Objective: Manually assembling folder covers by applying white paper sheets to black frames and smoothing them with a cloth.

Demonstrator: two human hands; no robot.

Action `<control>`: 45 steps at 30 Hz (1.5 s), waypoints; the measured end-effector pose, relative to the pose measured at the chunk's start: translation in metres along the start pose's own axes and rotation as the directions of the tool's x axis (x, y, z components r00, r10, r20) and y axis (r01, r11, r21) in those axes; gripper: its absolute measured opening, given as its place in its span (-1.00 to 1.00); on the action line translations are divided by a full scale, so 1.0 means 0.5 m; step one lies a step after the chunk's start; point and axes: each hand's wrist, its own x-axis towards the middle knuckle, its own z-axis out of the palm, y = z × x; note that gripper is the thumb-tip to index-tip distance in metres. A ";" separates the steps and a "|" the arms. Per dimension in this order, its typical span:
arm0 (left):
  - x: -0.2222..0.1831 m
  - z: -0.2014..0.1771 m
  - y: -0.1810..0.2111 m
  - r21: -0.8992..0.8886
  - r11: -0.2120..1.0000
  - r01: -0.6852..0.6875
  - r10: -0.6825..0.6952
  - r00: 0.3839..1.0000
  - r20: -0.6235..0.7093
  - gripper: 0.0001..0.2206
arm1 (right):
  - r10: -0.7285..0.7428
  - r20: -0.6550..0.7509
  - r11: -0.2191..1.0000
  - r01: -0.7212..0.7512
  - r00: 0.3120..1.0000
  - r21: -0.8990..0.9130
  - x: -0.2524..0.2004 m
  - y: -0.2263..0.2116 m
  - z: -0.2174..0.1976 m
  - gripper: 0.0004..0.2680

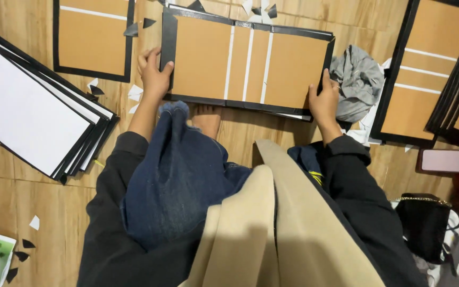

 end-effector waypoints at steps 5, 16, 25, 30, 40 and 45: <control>-0.005 0.014 -0.013 0.048 0.998 0.030 -0.040 0.974 0.223 -0.44 | -0.138 -0.160 0.989 0.128 0.977 -0.072 0.014 0.004 0.018 -0.64; 0.024 0.019 0.138 0.331 0.943 -0.028 -0.007 0.995 0.104 -0.38 | -0.139 -0.320 0.987 0.104 0.937 -0.123 -0.013 0.015 0.046 -0.74; 0.294 0.225 0.199 0.476 0.417 -0.774 0.805 0.558 0.203 -0.79 | -0.149 -0.309 0.981 0.102 0.939 -0.162 -0.029 -0.062 0.055 -0.62; 0.388 0.354 0.134 0.639 0.259 -0.724 0.595 0.641 0.485 -0.67 | -0.087 -0.277 0.990 0.052 0.957 -0.129 -0.031 -0.058 0.058 -0.61; 0.334 0.292 0.218 0.685 0.257 -0.682 0.638 0.652 0.410 -0.60 | -0.115 -0.326 0.990 0.081 0.939 -0.116 -0.036 -0.065 0.056 -0.61; 0.263 0.215 0.340 0.556 0.297 -0.776 0.906 0.414 0.094 -0.74 | -0.109 -0.316 0.983 0.055 0.942 -0.176 -0.035 -0.058 0.057 -0.58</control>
